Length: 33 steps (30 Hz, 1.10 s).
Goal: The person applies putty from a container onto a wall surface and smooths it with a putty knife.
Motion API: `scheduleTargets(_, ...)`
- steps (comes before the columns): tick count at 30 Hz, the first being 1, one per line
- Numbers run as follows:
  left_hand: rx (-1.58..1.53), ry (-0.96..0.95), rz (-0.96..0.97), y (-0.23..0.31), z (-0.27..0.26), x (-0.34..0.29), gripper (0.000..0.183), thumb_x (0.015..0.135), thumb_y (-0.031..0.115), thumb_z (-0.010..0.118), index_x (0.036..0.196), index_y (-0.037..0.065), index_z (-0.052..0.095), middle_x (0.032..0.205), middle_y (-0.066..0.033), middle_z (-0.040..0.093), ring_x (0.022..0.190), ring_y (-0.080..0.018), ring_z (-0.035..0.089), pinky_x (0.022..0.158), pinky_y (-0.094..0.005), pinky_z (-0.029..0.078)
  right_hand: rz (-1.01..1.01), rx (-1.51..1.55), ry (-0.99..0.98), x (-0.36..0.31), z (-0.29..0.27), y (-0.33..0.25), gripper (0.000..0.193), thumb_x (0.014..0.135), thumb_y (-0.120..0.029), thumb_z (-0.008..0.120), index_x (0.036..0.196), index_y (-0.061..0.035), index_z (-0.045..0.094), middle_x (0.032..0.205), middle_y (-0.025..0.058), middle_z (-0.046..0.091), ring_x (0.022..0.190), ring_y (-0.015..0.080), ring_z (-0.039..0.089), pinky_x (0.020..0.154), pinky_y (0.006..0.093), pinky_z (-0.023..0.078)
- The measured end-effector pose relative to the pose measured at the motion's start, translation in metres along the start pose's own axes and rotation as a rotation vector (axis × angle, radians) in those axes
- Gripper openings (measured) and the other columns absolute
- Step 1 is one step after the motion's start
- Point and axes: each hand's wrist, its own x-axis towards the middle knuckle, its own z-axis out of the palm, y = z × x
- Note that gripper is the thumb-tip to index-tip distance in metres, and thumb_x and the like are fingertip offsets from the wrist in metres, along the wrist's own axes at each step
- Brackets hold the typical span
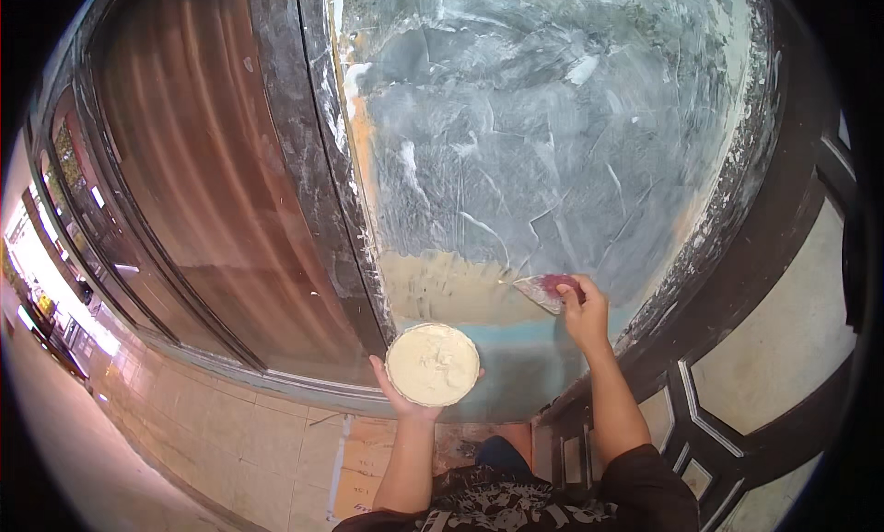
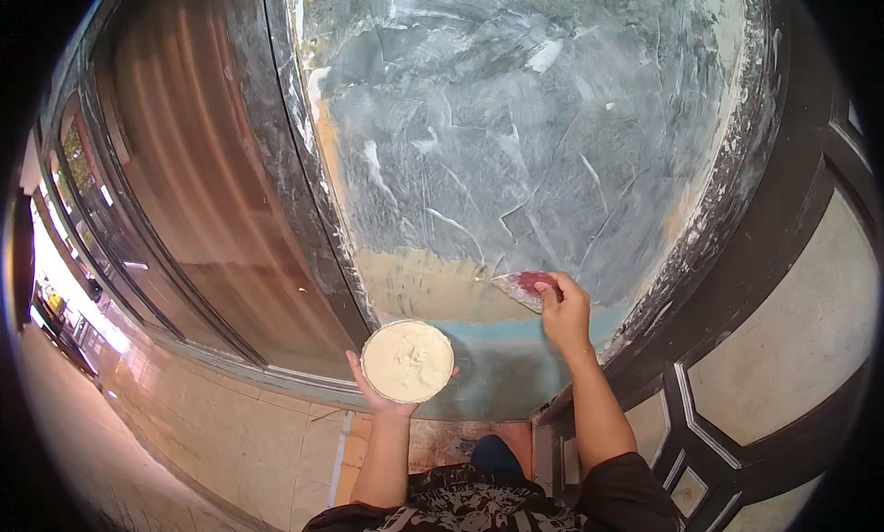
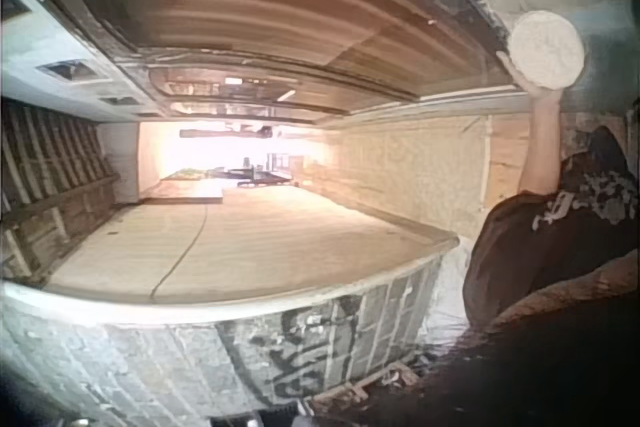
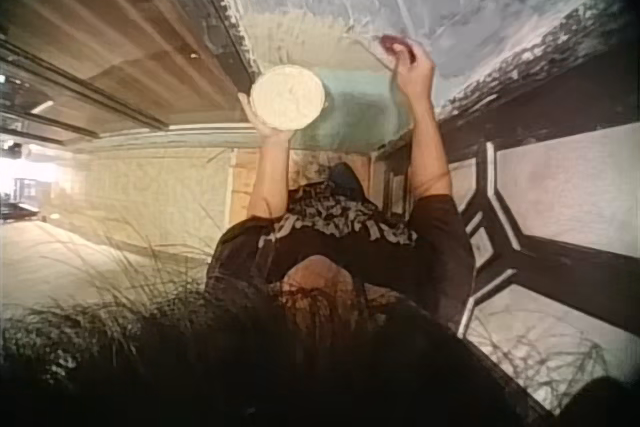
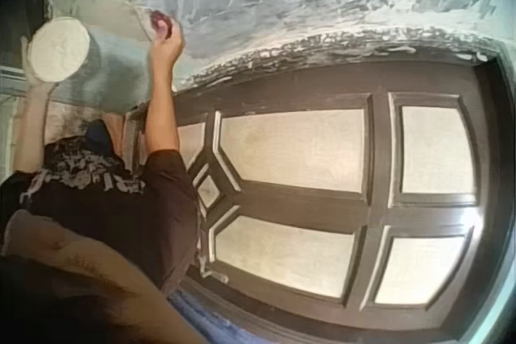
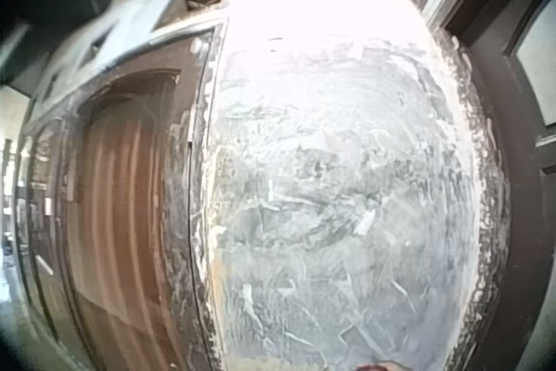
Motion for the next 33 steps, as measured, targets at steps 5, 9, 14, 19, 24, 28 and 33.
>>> scheduleTargets(5, 0.006, 0.017, 0.013, 0.0, -0.002, 0.001, 0.097, 0.089, 0.086, 0.041, 0.153, 0.014, 0.046, 0.159, -0.0165, 0.041, 0.139, -0.0494, 0.044, 0.097, -0.0908, 0.032, -0.053, -0.047, 0.021, 0.014, 0.001, -0.003, 0.015, 0.093, -0.006, 0.072, 0.105, 0.0023, 0.069, 0.09, 0.0188, 0.072, 0.079, 0.0297, 0.07, 0.073, 0.0368, 0.053)
scheduleTargets(9, 0.051, 0.145, 0.038, 0.0, 0.005, 0.0, 0.098, 0.087, 0.089, 0.039, 0.154, 0.016, 0.044, 0.159, -0.0135, 0.041, 0.14, -0.0476, 0.043, 0.099, -0.089, 0.033, -0.028, -0.011, -0.005, 0.011, -0.004, -0.007, 0.014, 0.093, -0.006, 0.071, 0.105, 0.0025, 0.07, 0.089, 0.0192, 0.072, 0.078, 0.029, 0.069, 0.074, 0.0354, 0.053)
scheduleTargets(14, 0.005, 0.041, 0.009, 0.0, 0.002, 0.0, 0.096, 0.088, 0.086, 0.041, 0.153, 0.015, 0.046, 0.159, -0.015, 0.042, 0.139, -0.0482, 0.044, 0.098, -0.0896, 0.033, -0.095, -0.208, -0.035, 0.013, -0.005, -0.005, 0.016, 0.093, -0.009, 0.072, 0.104, 0.0024, 0.07, 0.092, 0.0201, 0.073, 0.08, 0.0338, 0.07, 0.076, 0.0378, 0.053)
scheduleTargets(19, -0.009, 0.073, 0.03, 0.002, -0.002, -0.001, 0.096, 0.088, 0.086, 0.044, 0.153, 0.015, 0.046, 0.159, -0.016, 0.042, 0.139, -0.0488, 0.044, 0.097, -0.0905, 0.032, 0.001, 0.055, -0.005, 0.022, -0.011, -0.023, 0.015, 0.094, -0.006, 0.071, 0.106, 0.0033, 0.07, 0.089, 0.014, 0.075, 0.08, 0.0205, 0.069, 0.077, 0.033, 0.053)
scheduleTargets(24, -0.028, 0.044, -0.001, 0.004, 0.004, -0.002, 0.097, 0.088, 0.087, 0.042, 0.154, 0.015, 0.044, 0.159, -0.0144, 0.041, 0.14, -0.0478, 0.044, 0.099, -0.0882, 0.034, 0.018, -0.03, -0.049, 0.019, -0.016, -0.008, 0.014, 0.095, -0.005, 0.071, 0.105, 0.0046, 0.07, 0.088, 0.0102, 0.075, 0.079, 0.0152, 0.067, 0.075, 0.0306, 0.053)
scheduleTargets(28, -0.009, 0.015, 0.001, 0.004, -0.003, 0.001, 0.096, 0.089, 0.086, 0.042, 0.153, 0.015, 0.045, 0.159, -0.0144, 0.041, 0.139, -0.0473, 0.044, 0.098, -0.0881, 0.035, 0.01, -0.008, -0.027, 0.03, -0.016, -0.006, 0.016, 0.095, -0.008, 0.072, 0.105, 0.0048, 0.07, 0.086, 0.0082, 0.074, 0.08, 0.0145, 0.066, 0.076, 0.0298, 0.053)
scheduleTargets(33, 0.026, 0.071, 0.048, 0.005, -0.014, 0.005, 0.098, 0.088, 0.087, 0.04, 0.154, 0.015, 0.046, 0.159, -0.0168, 0.043, 0.138, -0.0501, 0.045, 0.098, -0.0907, 0.03, 0.042, 0.037, -0.072, 0.026, -0.021, -0.007, 0.017, 0.095, -0.008, 0.072, 0.106, 0.0048, 0.07, 0.087, 0.0088, 0.074, 0.08, 0.0135, 0.065, 0.076, 0.03, 0.052)
